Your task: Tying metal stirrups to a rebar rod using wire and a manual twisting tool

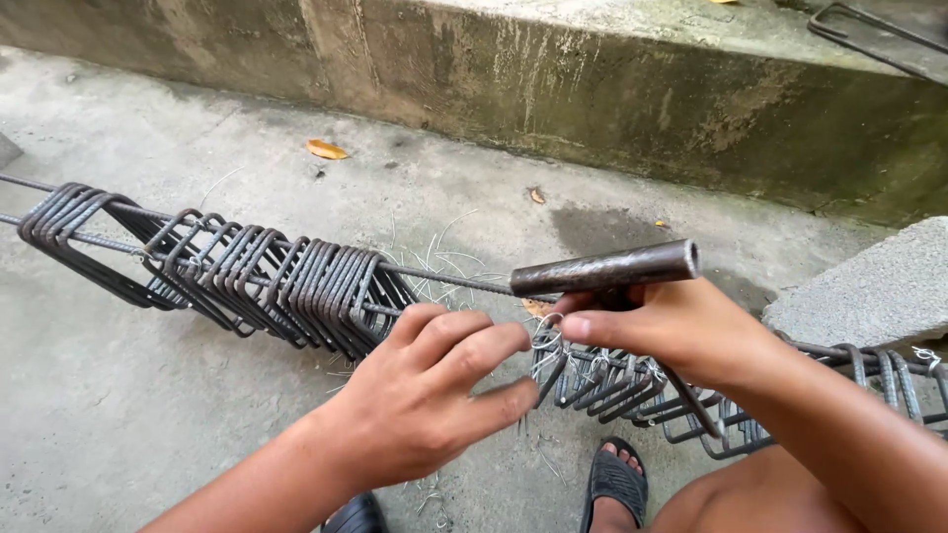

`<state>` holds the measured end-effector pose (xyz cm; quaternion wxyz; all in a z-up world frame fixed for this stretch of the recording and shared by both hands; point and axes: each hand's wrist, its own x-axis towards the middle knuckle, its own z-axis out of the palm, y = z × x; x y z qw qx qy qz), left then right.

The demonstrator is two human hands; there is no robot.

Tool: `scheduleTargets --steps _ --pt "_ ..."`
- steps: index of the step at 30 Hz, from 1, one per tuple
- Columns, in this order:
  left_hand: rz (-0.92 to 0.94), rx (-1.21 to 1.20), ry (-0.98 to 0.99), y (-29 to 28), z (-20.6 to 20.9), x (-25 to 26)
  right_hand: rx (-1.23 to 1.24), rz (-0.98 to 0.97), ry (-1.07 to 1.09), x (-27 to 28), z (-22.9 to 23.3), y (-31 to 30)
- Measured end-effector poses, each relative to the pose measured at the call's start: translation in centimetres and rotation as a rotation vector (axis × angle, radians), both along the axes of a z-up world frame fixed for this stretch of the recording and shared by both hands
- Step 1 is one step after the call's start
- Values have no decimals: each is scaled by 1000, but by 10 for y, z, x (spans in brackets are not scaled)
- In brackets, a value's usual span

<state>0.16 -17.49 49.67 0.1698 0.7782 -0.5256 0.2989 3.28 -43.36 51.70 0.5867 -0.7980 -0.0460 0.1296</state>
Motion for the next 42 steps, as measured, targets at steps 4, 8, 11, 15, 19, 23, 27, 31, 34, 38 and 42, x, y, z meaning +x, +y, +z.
scheduleTargets --steps 4,8,11,15,19,23,27,31,34,38,42 --pt "32 4 -25 2 -2 -1 -136 46 -49 1 -10 11" --pt "69 -361 447 6 -14 3 -79 162 -301 10 -13 12" --pt "159 -703 1287 4 -13 15 -79 211 -407 16 -13 12" --pt "-64 -714 2059 1 -21 13 -94 291 -450 16 -19 20" --pt "-225 -837 1993 -2 -36 10 -5 273 -391 13 -19 22" --pt "-280 -1107 2011 -7 -40 9 261 261 -125 18 -41 17" --pt "-447 -1178 2073 -8 -43 7 325 348 -211 17 -42 18" --pt "-488 -1142 2080 -6 -42 7 216 285 -381 4 -22 36" --pt "-530 -1125 2084 -4 -35 7 -16 214 -568 -1 -14 40" --pt "-606 -1122 2261 -6 -30 2 282 327 -367 5 -37 32" --pt "-508 -1155 2254 -11 -29 1 221 119 -341 1 -51 33"
